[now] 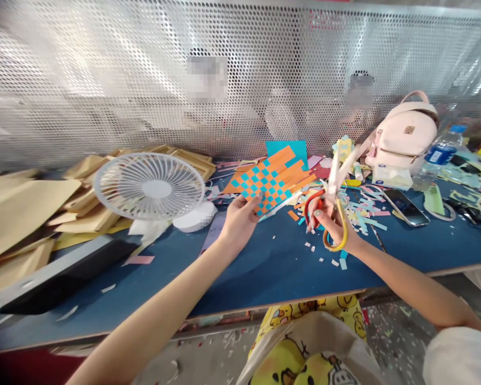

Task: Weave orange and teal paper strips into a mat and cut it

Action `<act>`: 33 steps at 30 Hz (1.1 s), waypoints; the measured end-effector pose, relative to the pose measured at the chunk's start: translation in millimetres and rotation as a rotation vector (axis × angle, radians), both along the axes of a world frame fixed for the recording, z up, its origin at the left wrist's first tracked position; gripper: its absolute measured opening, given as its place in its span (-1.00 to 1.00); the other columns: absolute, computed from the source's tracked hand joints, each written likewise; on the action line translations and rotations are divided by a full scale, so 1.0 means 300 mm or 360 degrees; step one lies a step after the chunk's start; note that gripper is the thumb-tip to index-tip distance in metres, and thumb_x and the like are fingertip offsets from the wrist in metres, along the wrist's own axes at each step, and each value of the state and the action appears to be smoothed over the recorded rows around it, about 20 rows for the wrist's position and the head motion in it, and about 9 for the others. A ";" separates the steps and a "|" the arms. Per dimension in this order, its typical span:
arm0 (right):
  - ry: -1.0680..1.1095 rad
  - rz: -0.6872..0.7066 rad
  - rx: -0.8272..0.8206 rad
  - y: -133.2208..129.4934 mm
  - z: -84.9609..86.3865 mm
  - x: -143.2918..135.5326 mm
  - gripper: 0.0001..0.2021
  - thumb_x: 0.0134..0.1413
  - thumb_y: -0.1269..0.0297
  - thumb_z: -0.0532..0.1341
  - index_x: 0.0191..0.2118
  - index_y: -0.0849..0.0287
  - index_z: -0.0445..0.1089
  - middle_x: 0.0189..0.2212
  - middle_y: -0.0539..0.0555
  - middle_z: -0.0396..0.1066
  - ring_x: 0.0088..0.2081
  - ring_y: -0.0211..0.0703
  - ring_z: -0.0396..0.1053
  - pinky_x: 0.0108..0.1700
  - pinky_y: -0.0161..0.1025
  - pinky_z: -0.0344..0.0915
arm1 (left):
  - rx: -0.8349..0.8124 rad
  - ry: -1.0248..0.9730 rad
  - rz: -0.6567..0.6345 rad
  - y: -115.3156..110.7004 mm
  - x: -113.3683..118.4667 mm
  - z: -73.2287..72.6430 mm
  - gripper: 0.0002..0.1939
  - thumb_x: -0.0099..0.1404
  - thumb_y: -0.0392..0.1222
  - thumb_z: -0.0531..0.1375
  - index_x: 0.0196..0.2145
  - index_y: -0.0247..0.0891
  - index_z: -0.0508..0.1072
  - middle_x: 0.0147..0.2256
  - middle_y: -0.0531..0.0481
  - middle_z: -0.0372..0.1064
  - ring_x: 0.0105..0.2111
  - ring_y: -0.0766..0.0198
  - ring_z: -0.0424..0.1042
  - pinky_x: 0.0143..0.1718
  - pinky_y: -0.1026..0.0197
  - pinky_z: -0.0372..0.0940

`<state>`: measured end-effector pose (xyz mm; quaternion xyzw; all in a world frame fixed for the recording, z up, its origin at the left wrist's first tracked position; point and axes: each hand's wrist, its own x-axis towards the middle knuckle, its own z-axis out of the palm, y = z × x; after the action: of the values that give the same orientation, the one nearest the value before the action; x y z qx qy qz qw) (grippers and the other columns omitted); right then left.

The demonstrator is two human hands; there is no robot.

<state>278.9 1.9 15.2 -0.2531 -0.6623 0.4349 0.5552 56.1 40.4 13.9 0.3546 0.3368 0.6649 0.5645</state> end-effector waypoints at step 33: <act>-0.0136 0.0662 -0.0947 0.013 -0.021 -0.004 -0.33 0.03 -0.43 0.14 -0.36 0.23 0.39 -0.61 -0.04 0.29 -0.68 -0.32 0.25 -0.64 -0.35 0.37 | 0.0010 -0.0064 -0.0134 -0.076 0.041 0.039 -0.71 -0.07 -0.07 0.48 -0.46 -0.19 0.48 -0.28 0.00 0.61 -0.15 0.07 0.60 -0.18 0.15 0.52</act>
<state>277.7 5.8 8.9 -0.2813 -0.5667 0.7011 0.3287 68.5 17.7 25.6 0.3567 0.3081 0.6488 0.5975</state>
